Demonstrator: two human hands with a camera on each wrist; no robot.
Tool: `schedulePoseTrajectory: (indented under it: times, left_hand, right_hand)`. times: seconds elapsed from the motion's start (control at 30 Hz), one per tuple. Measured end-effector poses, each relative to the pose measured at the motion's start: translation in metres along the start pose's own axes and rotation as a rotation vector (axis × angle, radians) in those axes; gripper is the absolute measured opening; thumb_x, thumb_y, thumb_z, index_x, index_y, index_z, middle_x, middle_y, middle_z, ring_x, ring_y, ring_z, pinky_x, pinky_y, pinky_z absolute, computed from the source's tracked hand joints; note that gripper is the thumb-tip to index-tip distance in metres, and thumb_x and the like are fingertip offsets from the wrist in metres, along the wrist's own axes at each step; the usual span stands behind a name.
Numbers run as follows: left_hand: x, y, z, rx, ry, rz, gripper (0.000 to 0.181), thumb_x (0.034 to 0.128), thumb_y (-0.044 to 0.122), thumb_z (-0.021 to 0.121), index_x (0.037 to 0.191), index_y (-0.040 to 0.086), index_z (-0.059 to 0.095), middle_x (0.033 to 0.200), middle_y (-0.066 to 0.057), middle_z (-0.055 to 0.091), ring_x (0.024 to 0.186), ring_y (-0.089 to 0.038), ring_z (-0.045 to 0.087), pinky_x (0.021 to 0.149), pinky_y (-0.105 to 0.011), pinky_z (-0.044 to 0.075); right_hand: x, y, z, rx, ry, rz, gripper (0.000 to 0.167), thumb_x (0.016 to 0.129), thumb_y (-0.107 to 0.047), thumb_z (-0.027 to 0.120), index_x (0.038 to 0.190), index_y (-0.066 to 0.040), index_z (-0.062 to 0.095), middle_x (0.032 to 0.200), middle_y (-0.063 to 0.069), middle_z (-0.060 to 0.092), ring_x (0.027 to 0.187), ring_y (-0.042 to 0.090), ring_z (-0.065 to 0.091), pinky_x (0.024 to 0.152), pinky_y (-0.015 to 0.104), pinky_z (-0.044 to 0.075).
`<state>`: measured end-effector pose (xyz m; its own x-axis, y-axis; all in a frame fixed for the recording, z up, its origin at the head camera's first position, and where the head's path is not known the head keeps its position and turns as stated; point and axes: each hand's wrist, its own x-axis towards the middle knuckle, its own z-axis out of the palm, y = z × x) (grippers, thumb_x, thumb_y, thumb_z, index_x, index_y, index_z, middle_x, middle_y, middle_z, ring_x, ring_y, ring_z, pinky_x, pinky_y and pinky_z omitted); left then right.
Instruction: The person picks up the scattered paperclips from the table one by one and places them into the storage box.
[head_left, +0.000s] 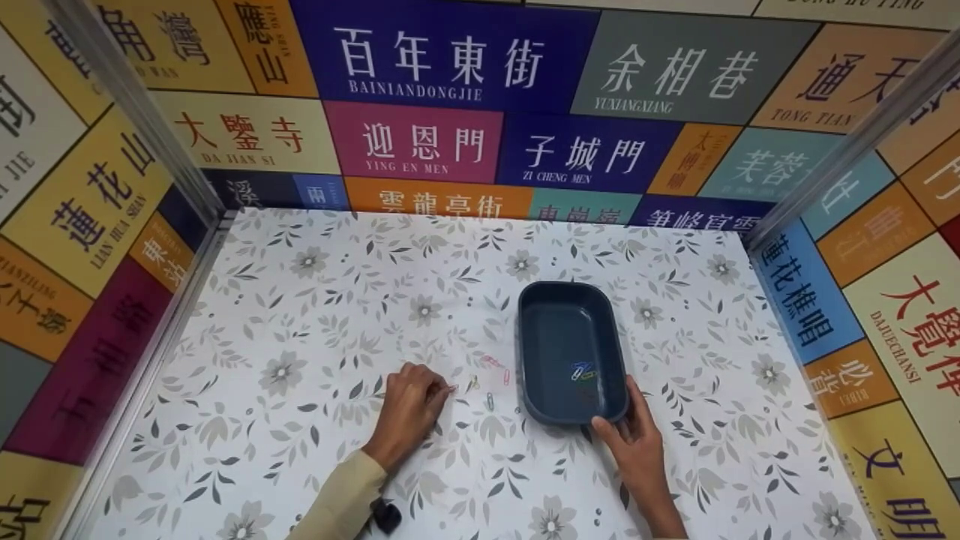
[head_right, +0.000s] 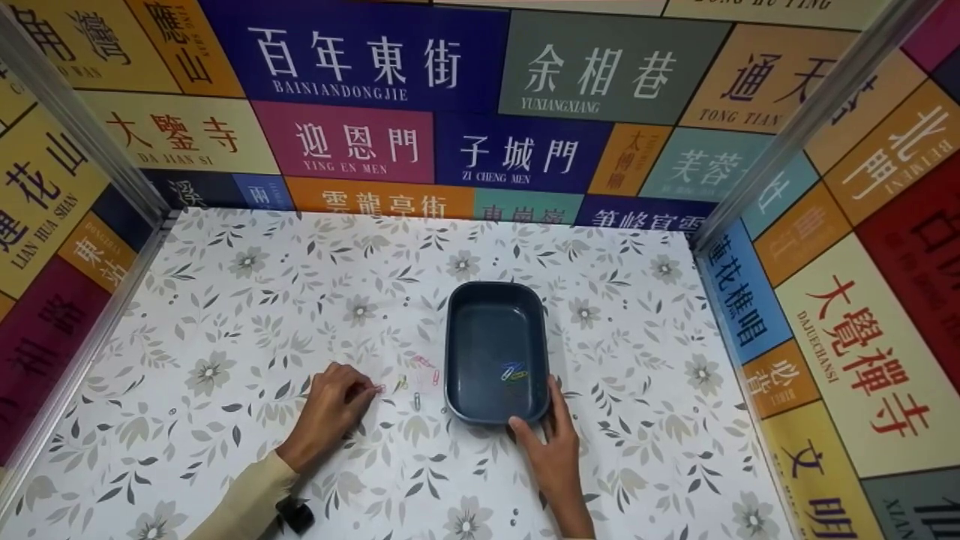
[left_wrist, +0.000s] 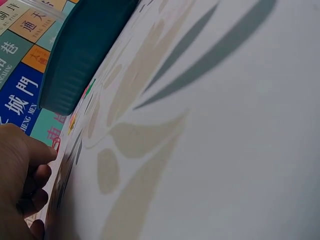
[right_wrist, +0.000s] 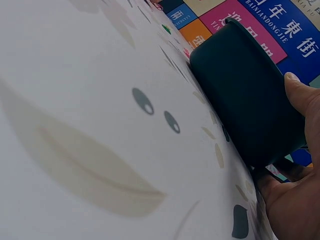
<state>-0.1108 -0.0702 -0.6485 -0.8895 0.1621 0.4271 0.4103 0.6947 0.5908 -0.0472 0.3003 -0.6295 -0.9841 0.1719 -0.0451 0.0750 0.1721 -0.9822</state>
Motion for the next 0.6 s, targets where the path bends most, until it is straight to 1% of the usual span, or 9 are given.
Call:
schedulePoseTrajectory:
  times: [0.13,0.23,0.37,0.43,0.53,0.6]
  left_hand:
    - [0.003,0.005,-0.001,-0.054,-0.015,-0.043,0.015,0.0935,0.014,0.087,0.086,0.015,0.074,0.080,0.006,0.065,0.084,-0.018,0.057,0.079,-0.041,0.042]
    - [0.005,0.007,-0.001,-0.094,-0.022,-0.061,0.015,0.0930,0.011,0.087,0.087,0.015,0.074,0.080,0.006,0.064,0.083,-0.017,0.056,0.079,-0.040,0.043]
    - [0.008,0.011,-0.002,-0.153,-0.047,-0.080,0.012,0.0949,0.007,0.084,0.090,0.014,0.075,0.082,0.006,0.066,0.083,-0.015,0.058,0.081,-0.040,0.046]
    - [0.010,0.012,-0.003,-0.192,-0.061,-0.095,0.011,0.0967,0.005,0.083,0.092,0.012,0.076,0.084,0.005,0.067,0.083,-0.015,0.059,0.082,-0.038,0.048]
    - [0.011,0.014,-0.003,-0.250,-0.071,-0.115,0.010,0.0984,0.003,0.081,0.094,0.011,0.076,0.086,0.004,0.067,0.083,-0.013,0.061,0.079,-0.034,0.052]
    - [0.012,0.014,-0.002,-0.282,-0.065,-0.119,0.010,0.0982,0.002,0.080,0.094,0.010,0.076,0.087,0.004,0.067,0.082,-0.012,0.062,0.076,-0.031,0.053]
  right_hand:
    - [0.000,0.000,0.000,0.000,-0.004,-0.008,0.090,0.104,-0.007,0.077,0.176,-0.008,0.022,0.181,0.011,0.022,0.166,0.035,0.025,0.116,0.010,0.035]
    - [0.000,0.001,0.001,0.018,-0.003,-0.015,0.090,0.104,-0.006,0.077,0.176,-0.008,0.022,0.181,0.011,0.023,0.165,0.036,0.026,0.116,0.011,0.036]
    - [-0.001,0.000,0.002,0.039,0.007,-0.015,0.090,0.103,-0.004,0.077,0.175,-0.009,0.024,0.181,0.010,0.024,0.165,0.036,0.026,0.117,0.012,0.036]
    - [-0.001,0.000,0.002,0.045,0.010,-0.016,0.090,0.103,-0.003,0.078,0.175,-0.008,0.025,0.181,0.010,0.025,0.165,0.036,0.026,0.117,0.013,0.035]
    - [0.000,0.001,0.002,0.050,0.012,-0.025,0.090,0.103,-0.003,0.078,0.175,-0.007,0.025,0.181,0.011,0.025,0.165,0.036,0.026,0.118,0.013,0.035]
    - [0.000,0.001,0.002,0.053,0.012,-0.027,0.090,0.102,-0.003,0.078,0.175,-0.007,0.025,0.181,0.011,0.025,0.165,0.037,0.026,0.118,0.013,0.035]
